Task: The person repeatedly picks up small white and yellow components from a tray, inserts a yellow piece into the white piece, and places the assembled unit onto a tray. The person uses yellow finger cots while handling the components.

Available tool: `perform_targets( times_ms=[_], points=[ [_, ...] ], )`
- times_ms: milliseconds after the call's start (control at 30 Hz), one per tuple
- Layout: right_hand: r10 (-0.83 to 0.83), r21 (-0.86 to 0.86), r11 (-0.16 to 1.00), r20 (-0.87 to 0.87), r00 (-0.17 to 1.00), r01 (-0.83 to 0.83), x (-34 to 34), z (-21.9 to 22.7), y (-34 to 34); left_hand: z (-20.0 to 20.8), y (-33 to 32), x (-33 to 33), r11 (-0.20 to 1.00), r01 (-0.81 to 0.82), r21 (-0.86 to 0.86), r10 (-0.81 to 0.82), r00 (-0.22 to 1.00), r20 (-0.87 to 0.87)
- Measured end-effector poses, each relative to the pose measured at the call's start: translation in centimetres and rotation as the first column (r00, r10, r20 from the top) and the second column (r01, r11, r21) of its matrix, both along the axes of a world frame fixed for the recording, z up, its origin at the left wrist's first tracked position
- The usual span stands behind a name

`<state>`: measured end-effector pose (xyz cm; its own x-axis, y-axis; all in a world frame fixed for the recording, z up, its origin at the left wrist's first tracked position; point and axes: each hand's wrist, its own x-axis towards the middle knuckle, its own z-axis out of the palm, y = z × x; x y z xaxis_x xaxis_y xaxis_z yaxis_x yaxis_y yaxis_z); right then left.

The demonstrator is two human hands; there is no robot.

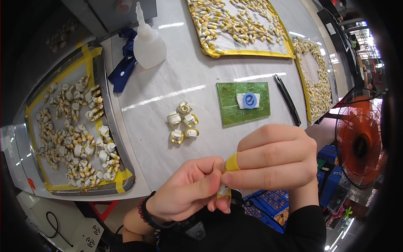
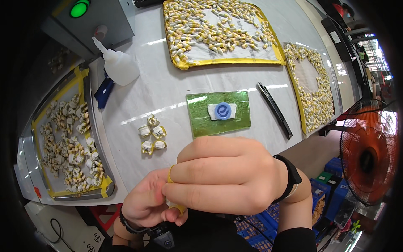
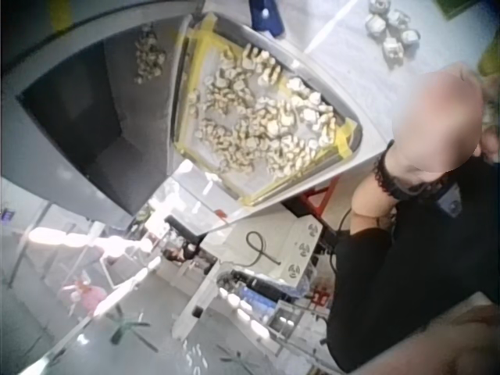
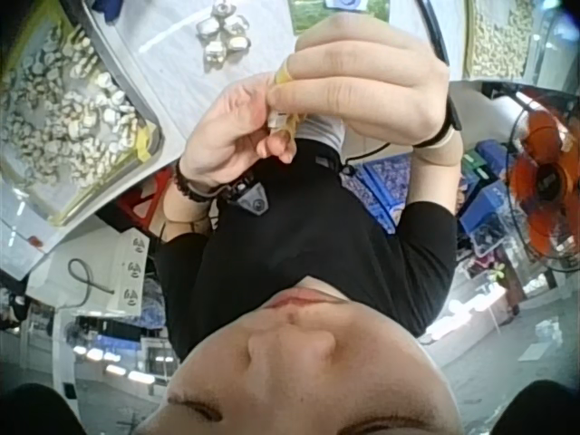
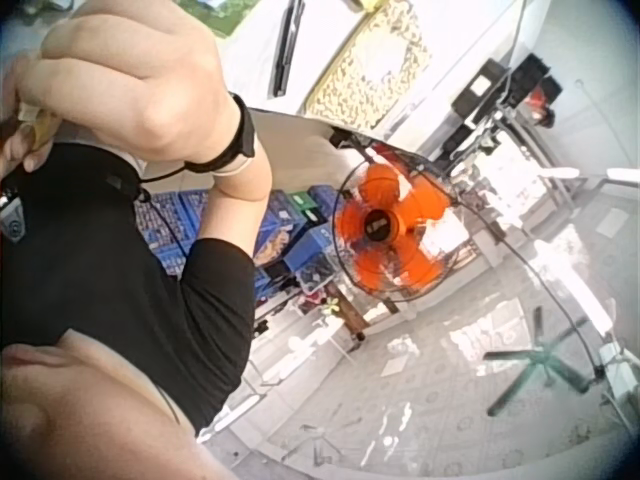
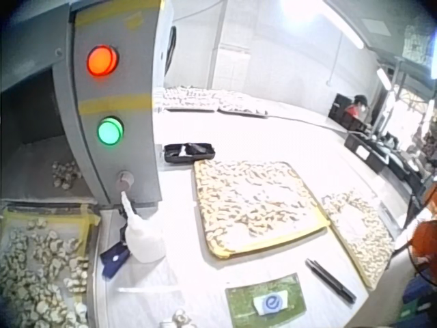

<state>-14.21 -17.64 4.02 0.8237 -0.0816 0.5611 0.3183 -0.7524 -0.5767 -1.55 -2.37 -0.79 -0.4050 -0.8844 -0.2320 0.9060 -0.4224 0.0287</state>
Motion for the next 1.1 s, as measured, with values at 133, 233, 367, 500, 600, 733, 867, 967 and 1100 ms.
perform_targets(
  times_ms=[133, 233, 367, 500, 600, 733, 867, 967, 1100],
  points=[
    [-0.018, -0.009, 1.000, -0.002, 1.000, 0.018, -0.2, 0.0, 0.2, 0.1, -0.1, 0.0, 1.000, 0.005, -0.006, -0.005, 1.000, 0.013],
    [-0.031, -0.036, 0.999, -0.004, 1.000, 0.031, -0.3, 0.2, 0.2, -0.1, -0.2, 0.1, 0.999, -0.020, -0.050, 0.025, 0.993, 0.114],
    [-0.138, 0.012, 0.990, -0.013, 0.990, 0.139, -0.9, 0.3, 0.7, 0.6, -0.5, 0.4, 0.981, -0.079, -0.180, 0.140, 0.922, 0.361],
    [-0.192, 0.024, 0.981, -0.011, 0.981, 0.192, -1.5, 0.1, 1.4, 1.0, -0.2, 0.4, 0.953, -0.199, -0.228, 0.284, 0.852, 0.439],
    [-0.202, 0.008, 0.979, 0.005, 0.979, 0.202, -1.8, 0.4, 1.6, 0.9, 0.0, 0.1, 0.924, -0.229, -0.305, 0.363, 0.772, 0.522],
    [-0.183, 0.004, 0.983, -0.026, 0.983, 0.184, -1.9, 1.0, 1.9, 1.1, 0.3, 0.3, 0.911, -0.230, -0.343, 0.405, 0.657, 0.636],
    [-0.134, -0.026, 0.990, 0.056, 0.989, 0.136, -2.1, 0.5, 1.7, 1.5, -0.1, 0.6, 0.906, -0.169, -0.388, 0.413, 0.549, 0.726],
    [-0.113, -0.016, 0.993, 0.120, 0.986, 0.116, -2.5, 0.0, 1.4, 1.7, 0.4, 0.4, 0.909, -0.176, -0.377, 0.415, 0.433, 0.800],
    [-0.170, -0.092, 0.979, 0.111, 0.979, 0.180, -3.2, 0.5, 1.8, 1.4, 0.8, 0.1, 0.946, -0.185, -0.266, 0.310, 0.276, 0.910]
  ],
)
